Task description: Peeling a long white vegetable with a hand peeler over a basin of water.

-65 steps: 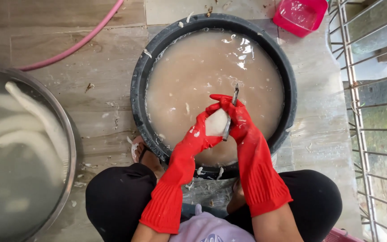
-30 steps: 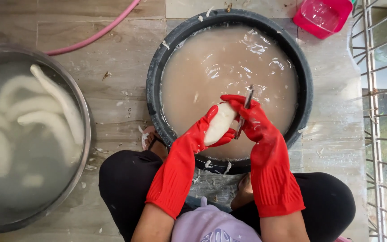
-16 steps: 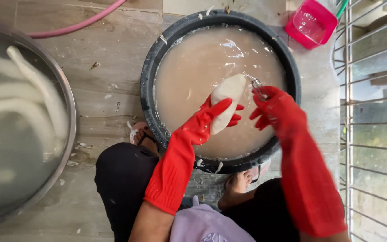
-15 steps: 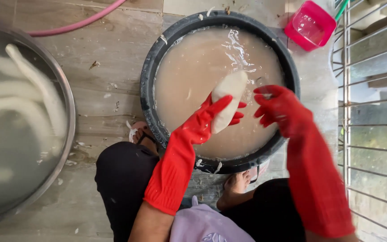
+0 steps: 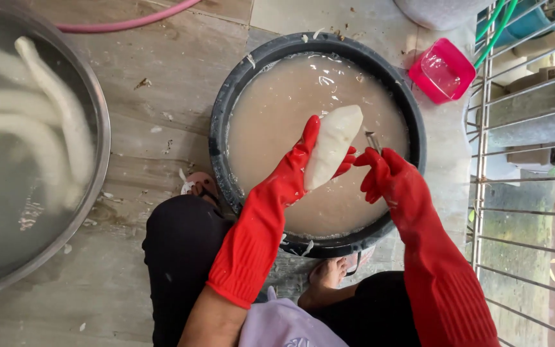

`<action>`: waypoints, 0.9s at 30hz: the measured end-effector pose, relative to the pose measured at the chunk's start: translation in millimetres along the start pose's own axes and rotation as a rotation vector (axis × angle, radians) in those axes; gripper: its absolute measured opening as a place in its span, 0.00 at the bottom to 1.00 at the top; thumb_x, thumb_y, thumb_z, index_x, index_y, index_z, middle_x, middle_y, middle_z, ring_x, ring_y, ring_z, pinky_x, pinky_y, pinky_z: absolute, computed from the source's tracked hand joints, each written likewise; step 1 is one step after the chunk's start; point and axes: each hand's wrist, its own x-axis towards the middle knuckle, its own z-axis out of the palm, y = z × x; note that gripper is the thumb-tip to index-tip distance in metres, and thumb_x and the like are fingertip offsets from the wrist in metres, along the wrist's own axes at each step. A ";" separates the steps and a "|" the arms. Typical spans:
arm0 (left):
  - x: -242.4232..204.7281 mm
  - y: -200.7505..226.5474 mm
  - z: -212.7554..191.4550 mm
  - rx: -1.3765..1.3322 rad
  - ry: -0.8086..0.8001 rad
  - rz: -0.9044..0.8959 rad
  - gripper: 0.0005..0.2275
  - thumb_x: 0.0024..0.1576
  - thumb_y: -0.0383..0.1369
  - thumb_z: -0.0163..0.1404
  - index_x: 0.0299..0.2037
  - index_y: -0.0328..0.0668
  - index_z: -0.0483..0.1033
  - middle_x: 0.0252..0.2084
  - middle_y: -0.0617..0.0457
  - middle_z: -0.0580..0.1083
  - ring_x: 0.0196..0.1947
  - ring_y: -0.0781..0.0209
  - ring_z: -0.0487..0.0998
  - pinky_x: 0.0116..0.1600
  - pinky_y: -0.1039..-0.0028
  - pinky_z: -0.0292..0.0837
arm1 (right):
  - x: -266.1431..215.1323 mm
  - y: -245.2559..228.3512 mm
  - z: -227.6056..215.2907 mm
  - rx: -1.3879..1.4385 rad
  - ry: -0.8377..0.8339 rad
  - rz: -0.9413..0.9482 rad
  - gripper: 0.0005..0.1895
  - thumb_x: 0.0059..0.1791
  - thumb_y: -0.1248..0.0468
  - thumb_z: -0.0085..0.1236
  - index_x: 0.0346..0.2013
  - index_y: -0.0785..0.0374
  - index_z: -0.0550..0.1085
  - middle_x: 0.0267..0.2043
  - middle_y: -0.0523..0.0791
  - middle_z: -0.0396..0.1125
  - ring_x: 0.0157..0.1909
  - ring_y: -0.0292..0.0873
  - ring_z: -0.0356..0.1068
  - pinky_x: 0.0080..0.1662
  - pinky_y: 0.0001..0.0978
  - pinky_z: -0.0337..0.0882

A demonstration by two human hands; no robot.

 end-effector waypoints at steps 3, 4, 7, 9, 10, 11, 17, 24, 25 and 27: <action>0.1 2.3 7.0 -0.120 0.085 -0.157 0.28 0.57 0.56 0.56 0.59 0.43 0.74 0.50 0.45 0.79 0.50 0.64 0.80 0.66 0.77 0.67 | -22.8 -45.6 29.6 -0.421 0.124 0.028 0.12 0.60 0.62 0.46 0.50 0.68 0.73 0.27 0.52 0.70 0.26 0.46 0.73 0.41 0.39 0.79; -1.6 3.5 2.6 -0.038 0.128 -0.161 0.28 0.57 0.56 0.54 0.59 0.43 0.74 0.51 0.45 0.78 0.50 0.65 0.79 0.67 0.77 0.65 | -17.6 -36.4 25.2 -0.407 0.170 0.054 0.10 0.60 0.62 0.48 0.46 0.64 0.75 0.26 0.51 0.68 0.24 0.45 0.70 0.38 0.36 0.77; -6.1 9.5 -8.7 0.171 0.234 -0.172 0.29 0.57 0.57 0.51 0.60 0.44 0.73 0.53 0.43 0.77 0.52 0.66 0.77 0.70 0.77 0.59 | -10.4 -26.1 23.6 -0.403 0.203 0.081 0.10 0.60 0.61 0.49 0.41 0.61 0.76 0.24 0.49 0.66 0.23 0.43 0.66 0.36 0.34 0.74; -17.5 14.8 4.7 0.295 0.301 -0.181 0.29 0.57 0.57 0.50 0.60 0.45 0.73 0.54 0.42 0.76 0.53 0.67 0.77 0.71 0.77 0.56 | -9.7 -24.3 27.3 -0.414 0.189 0.090 0.10 0.60 0.61 0.48 0.40 0.61 0.75 0.24 0.49 0.66 0.23 0.43 0.66 0.36 0.34 0.73; -26.4 16.8 22.5 0.385 0.295 -0.144 0.31 0.56 0.56 0.49 0.64 0.43 0.70 0.54 0.44 0.74 0.54 0.68 0.76 0.72 0.81 0.53 | -11.1 -22.9 28.2 -0.441 0.168 0.094 0.11 0.61 0.61 0.47 0.39 0.61 0.75 0.24 0.49 0.65 0.24 0.43 0.65 0.36 0.34 0.71; -35.0 19.0 40.2 0.475 0.287 -0.107 0.34 0.56 0.56 0.47 0.68 0.41 0.68 0.53 0.46 0.73 0.55 0.70 0.75 0.72 0.85 0.49 | -12.4 -21.5 29.2 -0.467 0.147 0.097 0.12 0.61 0.62 0.46 0.38 0.60 0.75 0.24 0.49 0.65 0.25 0.43 0.64 0.37 0.34 0.70; -16.3 3.2 74.3 0.282 0.266 -0.023 0.34 0.55 0.52 0.52 0.65 0.32 0.70 0.53 0.37 0.73 0.50 0.62 0.77 0.71 0.70 0.61 | -17.6 -22.8 35.7 -0.572 0.050 0.122 0.17 0.62 0.62 0.41 0.33 0.59 0.73 0.25 0.48 0.62 0.27 0.44 0.60 0.37 0.36 0.64; 9.3 -16.3 15.2 0.246 0.283 -0.041 0.33 0.51 0.54 0.57 0.61 0.39 0.73 0.51 0.34 0.74 0.50 0.43 0.80 0.60 0.46 0.75 | 17.4 32.9 -27.3 -0.040 -0.470 0.282 0.25 0.60 0.51 0.37 0.36 0.67 0.74 0.16 0.53 0.66 0.11 0.45 0.64 0.22 0.38 0.73; 7.3 -14.9 20.2 0.235 0.267 -0.055 0.32 0.52 0.54 0.56 0.60 0.38 0.73 0.53 0.36 0.74 0.50 0.47 0.79 0.61 0.49 0.75 | 13.7 25.7 -26.3 -0.019 -0.526 0.294 0.32 0.60 0.47 0.33 0.31 0.70 0.75 0.11 0.54 0.63 0.07 0.44 0.60 0.17 0.34 0.69; 10.8 -15.7 19.9 0.220 0.251 -0.054 0.32 0.53 0.55 0.54 0.60 0.38 0.74 0.56 0.37 0.74 0.51 0.51 0.79 0.61 0.52 0.75 | 9.2 9.0 -23.2 -0.010 -0.591 0.302 0.40 0.60 0.44 0.30 0.26 0.74 0.76 0.06 0.54 0.61 0.03 0.43 0.57 0.13 0.31 0.66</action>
